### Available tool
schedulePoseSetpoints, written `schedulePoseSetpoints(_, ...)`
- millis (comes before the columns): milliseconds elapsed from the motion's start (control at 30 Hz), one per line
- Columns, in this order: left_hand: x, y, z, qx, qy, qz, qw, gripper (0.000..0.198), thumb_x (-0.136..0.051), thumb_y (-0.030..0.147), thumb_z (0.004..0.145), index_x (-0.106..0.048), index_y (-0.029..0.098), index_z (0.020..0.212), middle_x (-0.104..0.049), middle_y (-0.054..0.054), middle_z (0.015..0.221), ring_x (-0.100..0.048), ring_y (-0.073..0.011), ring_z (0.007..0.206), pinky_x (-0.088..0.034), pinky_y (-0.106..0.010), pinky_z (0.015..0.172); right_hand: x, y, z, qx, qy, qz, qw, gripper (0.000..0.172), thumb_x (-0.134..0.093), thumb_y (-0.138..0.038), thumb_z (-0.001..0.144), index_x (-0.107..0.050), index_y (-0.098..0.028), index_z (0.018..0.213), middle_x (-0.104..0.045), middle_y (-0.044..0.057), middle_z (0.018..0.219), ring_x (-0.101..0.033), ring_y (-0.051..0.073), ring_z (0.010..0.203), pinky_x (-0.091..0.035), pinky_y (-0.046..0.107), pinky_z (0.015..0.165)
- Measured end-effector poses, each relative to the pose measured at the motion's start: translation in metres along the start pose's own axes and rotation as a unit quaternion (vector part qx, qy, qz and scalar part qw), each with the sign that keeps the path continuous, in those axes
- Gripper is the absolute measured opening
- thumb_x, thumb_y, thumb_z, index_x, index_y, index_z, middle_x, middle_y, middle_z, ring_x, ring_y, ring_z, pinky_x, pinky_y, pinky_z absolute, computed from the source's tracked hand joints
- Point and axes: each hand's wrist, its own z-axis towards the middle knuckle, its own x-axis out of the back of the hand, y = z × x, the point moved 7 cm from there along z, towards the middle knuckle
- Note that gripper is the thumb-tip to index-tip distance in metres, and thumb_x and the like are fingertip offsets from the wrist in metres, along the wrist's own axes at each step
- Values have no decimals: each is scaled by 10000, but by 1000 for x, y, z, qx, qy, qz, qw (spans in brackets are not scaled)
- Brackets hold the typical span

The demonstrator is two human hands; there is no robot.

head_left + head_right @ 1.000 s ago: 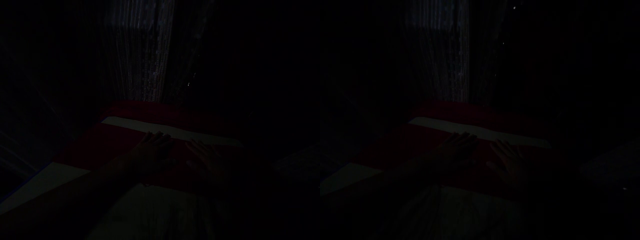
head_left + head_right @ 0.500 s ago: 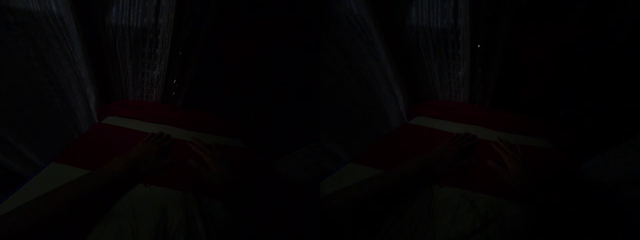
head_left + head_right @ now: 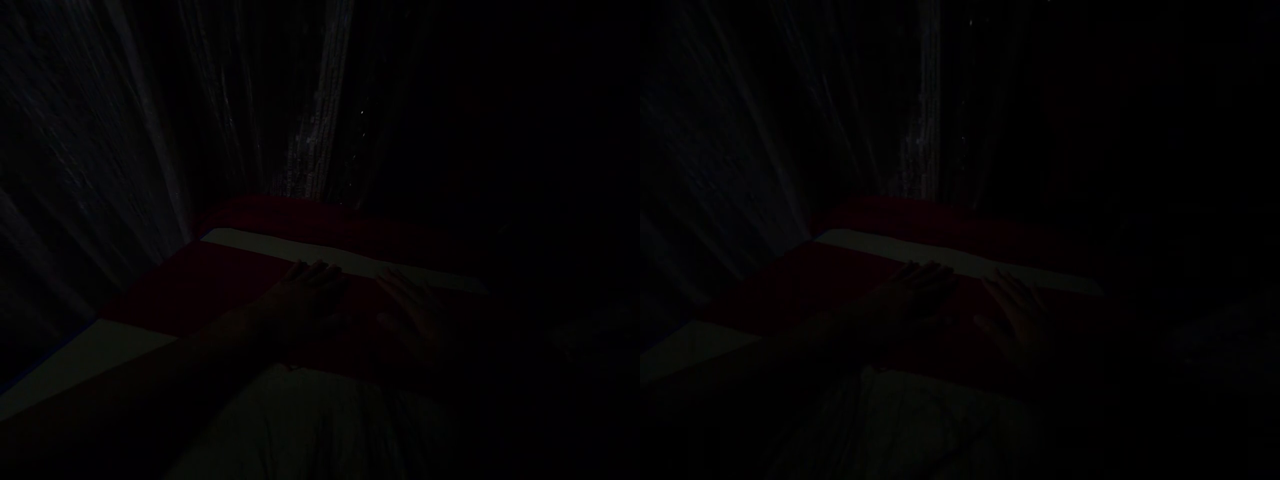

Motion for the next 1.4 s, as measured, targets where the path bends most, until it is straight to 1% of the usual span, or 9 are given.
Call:
schedulePoseSetpoints(367,0,-1,1,9,-8,-12,1000,899,-272,843,995,-240,281,1696,-108,-24,1772,-64,-327,1660,-57,-663,1332,2,-9,0,25,-60,25,998,795,-398,-771,1058,-374,-258,1664,-258,28,1709,-235,282,1600,-212,693,1293)
schedulePoseSetpoints(500,1,0,2,-2,-7,-14,1000,903,-266,839,998,-253,263,1694,-118,-27,1769,-61,-331,1660,-61,-664,1331,9,-5,0,17,-5,29,999,723,-373,-711,1090,-411,-244,1640,-285,35,1699,-270,271,1588,-218,690,1286)
schedulePoseSetpoints(633,2,1,2,4,-6,-4,1000,889,-259,829,1006,-248,267,1694,-117,-19,1770,-67,-315,1661,-61,-646,1339,1,3,-1,-5,-29,23,999,734,-313,-708,1100,-465,-204,1611,-343,76,1672,-303,285,1574,-205,668,1296)
schedulePoseSetpoints(900,1,1,2,18,-12,-10,1000,861,-328,816,1007,-282,289,1687,-135,-20,1766,-71,-329,1659,-65,-667,1336,5,6,-1,-11,-5,37,999,642,-313,-636,1123,-505,-218,1571,-394,80,1646,-363,284,1544,-203,667,1292)
schedulePoseSetpoints(1000,-1,-1,3,5,5,-17,1000,900,-275,852,987,-289,284,1685,-146,-25,1766,-81,-333,1658,-63,-671,1334,8,4,0,-10,20,28,999,654,-310,-637,1123,-519,-197,1559,-389,72,1648,-361,281,1546,-242,671,1282)
schedulePoseSetpoints(1100,-1,-1,2,-2,9,-20,1000,901,-265,851,990,-282,280,1687,-155,-27,1767,-89,-329,1658,-59,-666,1334,3,3,0,-10,-9,26,1000,689,-267,-655,1127,-497,-188,1578,-379,71,1651,-359,292,1547,-239,699,1272)
schedulePoseSetpoints(1233,3,3,1,6,-10,-21,1000,869,-307,822,1008,-290,277,1685,-150,-26,1768,-80,-331,1658,-74,-672,1329,10,4,0,-14,42,29,999,749,-224,-726,1112,-531,-202,1551,-398,54,1640,-366,280,1544,-256,680,1270)
schedulePoseSetpoints(1333,6,5,1,11,-8,-14,1000,863,-324,813,1012,-309,266,1679,-169,-27,1767,-93,-322,1658,-88,-662,1333,2,9,1,-33,-28,43,998,931,-82,-838,1049,-527,-198,1559,-390,42,1642,-339,287,1559,-217,705,1276)
schedulePoseSetpoints(1400,6,4,1,7,-5,-17,1000,880,-307,829,1002,-315,265,1677,-175,-34,1766,-100,-333,1656,-91,-674,1329,1,11,1,-45,-41,33,998,919,-82,-839,1046,-507,-223,1581,-369,28,1655,-335,279,1561,-194,698,1288)
